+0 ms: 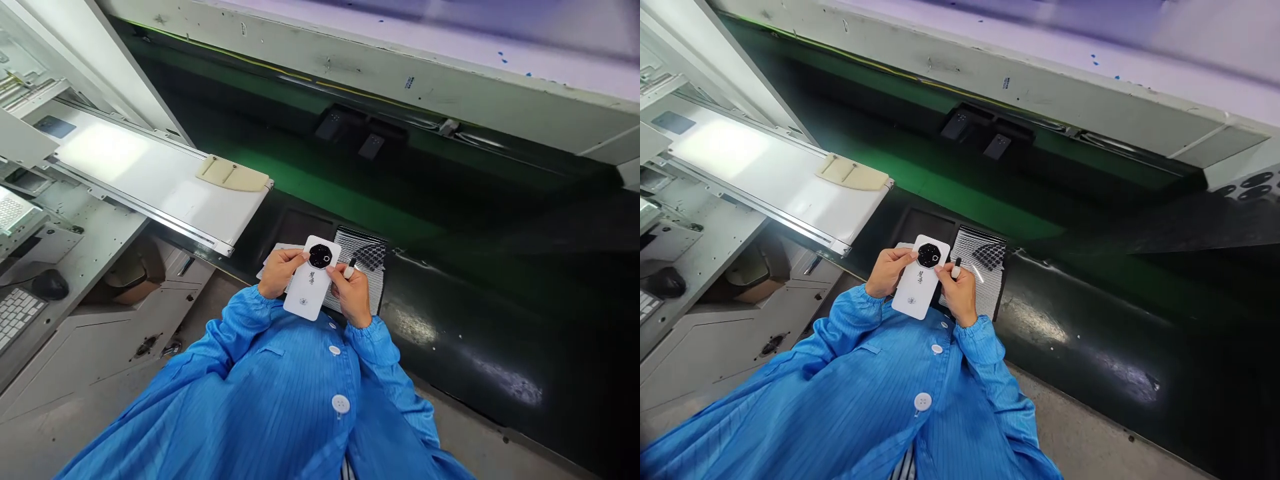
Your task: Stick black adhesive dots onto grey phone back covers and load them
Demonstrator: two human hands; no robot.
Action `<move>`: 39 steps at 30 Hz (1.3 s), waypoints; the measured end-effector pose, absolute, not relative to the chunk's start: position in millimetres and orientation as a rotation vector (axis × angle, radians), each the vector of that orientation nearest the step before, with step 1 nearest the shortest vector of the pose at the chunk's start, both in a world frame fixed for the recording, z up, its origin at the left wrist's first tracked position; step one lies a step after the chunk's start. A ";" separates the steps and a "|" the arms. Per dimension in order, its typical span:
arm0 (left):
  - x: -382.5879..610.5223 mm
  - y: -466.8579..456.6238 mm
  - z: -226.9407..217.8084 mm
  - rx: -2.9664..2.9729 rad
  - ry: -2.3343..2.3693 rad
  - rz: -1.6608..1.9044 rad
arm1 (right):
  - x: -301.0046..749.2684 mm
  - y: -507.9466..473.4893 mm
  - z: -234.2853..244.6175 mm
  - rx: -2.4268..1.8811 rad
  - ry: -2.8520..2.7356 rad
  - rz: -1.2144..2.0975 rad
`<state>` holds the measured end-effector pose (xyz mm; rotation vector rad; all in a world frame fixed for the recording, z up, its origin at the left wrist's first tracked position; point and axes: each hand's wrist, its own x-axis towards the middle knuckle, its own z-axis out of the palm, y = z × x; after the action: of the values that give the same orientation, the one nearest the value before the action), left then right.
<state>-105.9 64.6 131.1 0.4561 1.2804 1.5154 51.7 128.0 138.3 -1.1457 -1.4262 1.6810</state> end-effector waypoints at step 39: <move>-105.6 63.2 126.2 0.511 1.412 1.582 | 45.1 120.8 147.9 -0.813 -2.235 0.593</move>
<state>-105.6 63.2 126.2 0.5108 1.4118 1.5819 45.1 120.8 147.9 -0.8126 -2.2349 0.5931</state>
